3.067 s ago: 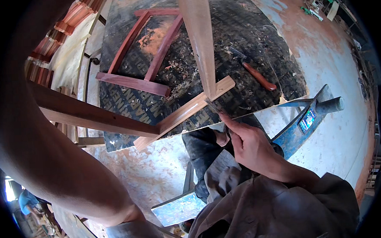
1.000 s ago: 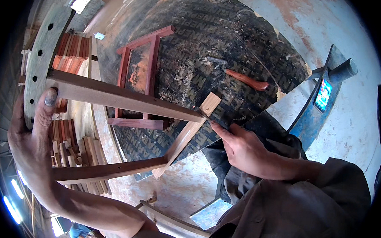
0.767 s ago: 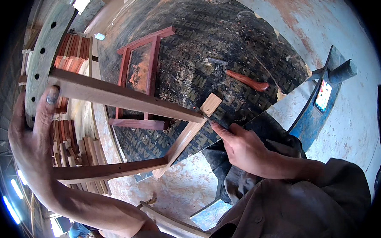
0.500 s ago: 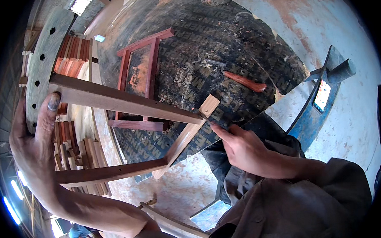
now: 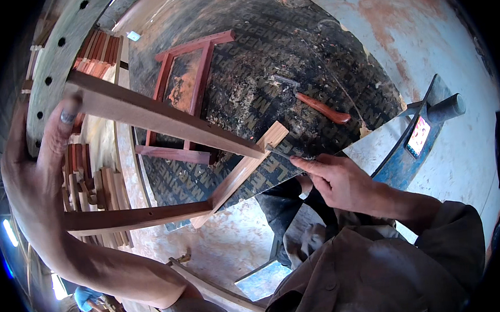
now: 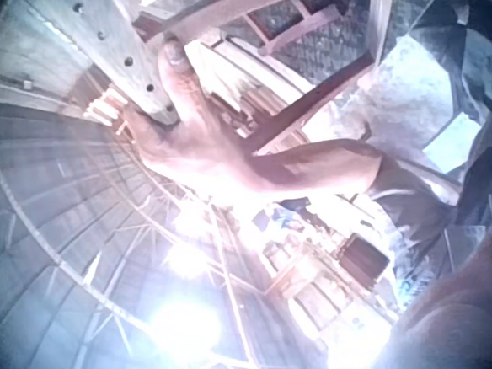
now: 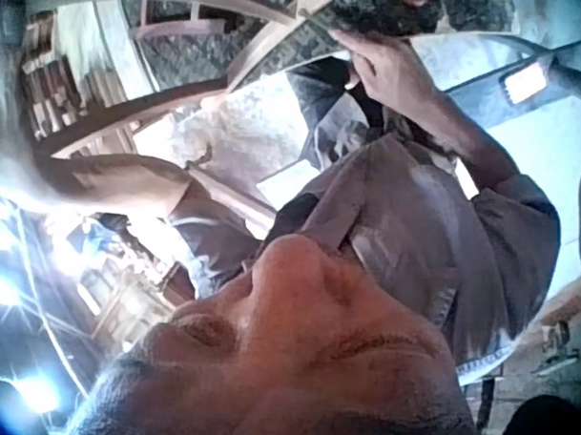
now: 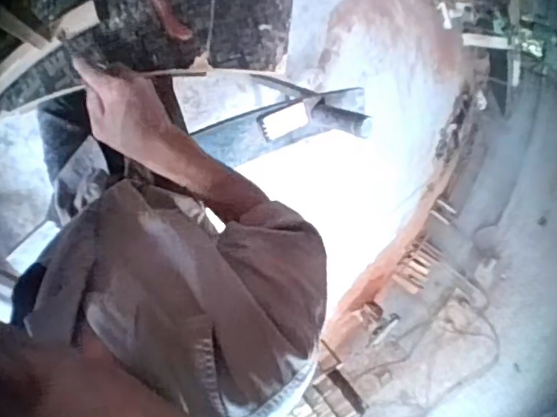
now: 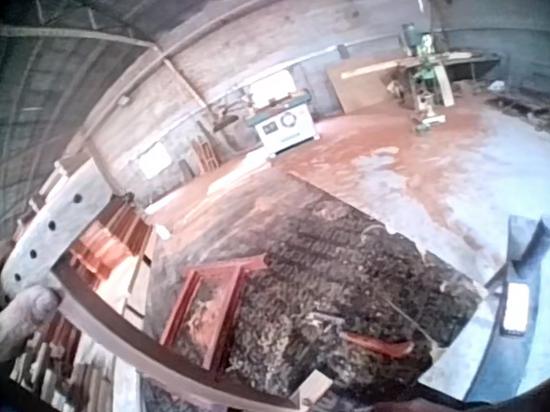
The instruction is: The person uses a chisel to shave and smooth the edges of wooden chair frames on a workbench. They repeatedly reposition the frames and scrape along the legs and crossbars, removing small wood shavings.
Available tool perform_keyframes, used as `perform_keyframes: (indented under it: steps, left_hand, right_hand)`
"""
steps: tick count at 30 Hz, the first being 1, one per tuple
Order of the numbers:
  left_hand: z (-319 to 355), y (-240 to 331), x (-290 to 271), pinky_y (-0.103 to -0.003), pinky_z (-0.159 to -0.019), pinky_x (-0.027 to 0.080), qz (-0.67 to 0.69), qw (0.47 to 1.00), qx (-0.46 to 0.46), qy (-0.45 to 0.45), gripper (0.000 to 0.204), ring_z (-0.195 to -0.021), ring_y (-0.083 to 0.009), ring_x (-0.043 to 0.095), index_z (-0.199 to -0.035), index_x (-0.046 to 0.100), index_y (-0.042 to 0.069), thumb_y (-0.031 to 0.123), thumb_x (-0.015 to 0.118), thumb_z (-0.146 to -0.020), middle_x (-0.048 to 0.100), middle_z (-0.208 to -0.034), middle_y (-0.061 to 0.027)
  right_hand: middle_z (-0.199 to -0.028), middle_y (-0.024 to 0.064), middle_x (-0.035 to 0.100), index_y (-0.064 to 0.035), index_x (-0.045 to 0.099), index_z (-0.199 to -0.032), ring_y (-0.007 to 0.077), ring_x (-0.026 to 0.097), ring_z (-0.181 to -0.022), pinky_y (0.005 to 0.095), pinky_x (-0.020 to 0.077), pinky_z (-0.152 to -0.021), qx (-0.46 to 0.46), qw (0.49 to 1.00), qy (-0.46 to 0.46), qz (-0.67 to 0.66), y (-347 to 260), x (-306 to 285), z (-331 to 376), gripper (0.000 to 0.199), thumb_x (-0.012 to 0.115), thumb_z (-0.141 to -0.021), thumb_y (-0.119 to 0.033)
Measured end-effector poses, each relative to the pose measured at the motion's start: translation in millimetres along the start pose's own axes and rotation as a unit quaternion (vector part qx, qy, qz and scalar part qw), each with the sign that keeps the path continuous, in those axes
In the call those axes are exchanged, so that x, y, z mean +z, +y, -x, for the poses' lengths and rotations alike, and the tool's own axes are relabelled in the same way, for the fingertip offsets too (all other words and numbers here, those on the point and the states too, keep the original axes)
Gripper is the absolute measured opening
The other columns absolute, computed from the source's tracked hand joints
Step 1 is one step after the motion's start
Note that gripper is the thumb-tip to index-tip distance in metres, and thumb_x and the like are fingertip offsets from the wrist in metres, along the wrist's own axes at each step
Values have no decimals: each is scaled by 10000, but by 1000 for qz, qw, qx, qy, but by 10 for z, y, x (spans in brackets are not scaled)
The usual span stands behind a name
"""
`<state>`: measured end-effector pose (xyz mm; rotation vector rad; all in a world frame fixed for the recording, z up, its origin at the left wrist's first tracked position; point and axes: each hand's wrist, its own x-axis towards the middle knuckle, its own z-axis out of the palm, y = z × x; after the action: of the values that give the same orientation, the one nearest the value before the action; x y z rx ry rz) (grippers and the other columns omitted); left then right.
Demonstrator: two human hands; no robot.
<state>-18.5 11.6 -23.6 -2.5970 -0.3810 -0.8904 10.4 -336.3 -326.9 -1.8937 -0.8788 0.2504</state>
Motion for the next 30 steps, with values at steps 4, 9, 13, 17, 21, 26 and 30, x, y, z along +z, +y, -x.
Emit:
perform_keyframes:
  steps: [4, 9, 13, 17, 21, 26, 30]
  left_hand:
    - [40, 93, -56, -584, -898, 605, 24, 1000, -9, -5, 1191, -1055, -401, 738, -1446, 575, 4, 896, 706, -668, 710, -1187, -292]
    - [79, -19, -83, -613, -926, 584, -10, 1000, -7, 14, 1186, -1080, -425, 724, -1449, 574, 5, 899, 692, -679, 705, -1197, -298]
    - [55, -64, -93, -630, -929, 576, -15, 1000, 2, 11, 1195, -1120, -423, 708, -1460, 564, 11, 901, 692, -673, 707, -1210, -281]
    - [83, 30, -103, -612, -920, 586, 15, 1000, -1, -16, 1116, -1086, -373, 729, -1453, 575, 23, 852, 709, -718, 725, -1176, -255]
    - [50, 105, -120, -487, -827, 595, 11, 999, -16, -45, 933, -913, -276, 734, -1379, 633, 19, 744, 741, -800, 741, -1015, -194]
    - [25, 325, 4, -298, -529, 468, 194, 978, 40, -70, 640, -556, -141, 581, -1106, 731, -31, 568, 781, -887, 649, -688, -54]
    - [59, 461, -113, -346, -580, 518, 198, 978, 21, -65, 612, -593, -175, 656, -1015, 763, -7, 575, 821, -832, 711, -714, -91]
  right_hand:
    - [-911, 191, 640, -68, 583, -1453, 362, 676, -749, 448, 560, -657, 4, 999, 10, 37, 7, 263, -46, 531, 627, -930, 10]
    - [-895, 176, 612, -57, 570, -1460, 355, 653, -699, 446, 550, -618, 25, 999, 25, 27, -134, 241, 80, 571, 645, -900, 21]
    - [-892, 166, 604, -47, 566, -1459, 347, 644, -683, 436, 546, -601, 23, 998, 51, 27, -188, 321, 165, 579, 655, -891, 18]
    - [-869, 158, 609, -44, 571, -1456, 340, 649, -691, 432, 549, -605, 32, 997, 59, 39, -188, 372, 169, 573, 646, -893, 29]
    - [-864, 169, 637, -49, 569, -1459, 335, 668, -725, 420, 556, -642, 28, 996, 87, -4, -167, 444, 120, 560, 615, -908, 34]
    - [-1052, 251, 695, -39, 593, -1397, 442, 701, -945, 472, 570, -780, 16, 977, 189, 93, 33, -22, -27, 473, 583, -929, 34]
    - [-1025, 277, 682, 1, 657, -1208, 463, 694, -891, 520, 574, -765, 40, 939, 197, 279, 425, -604, -319, 276, 608, -943, -56]
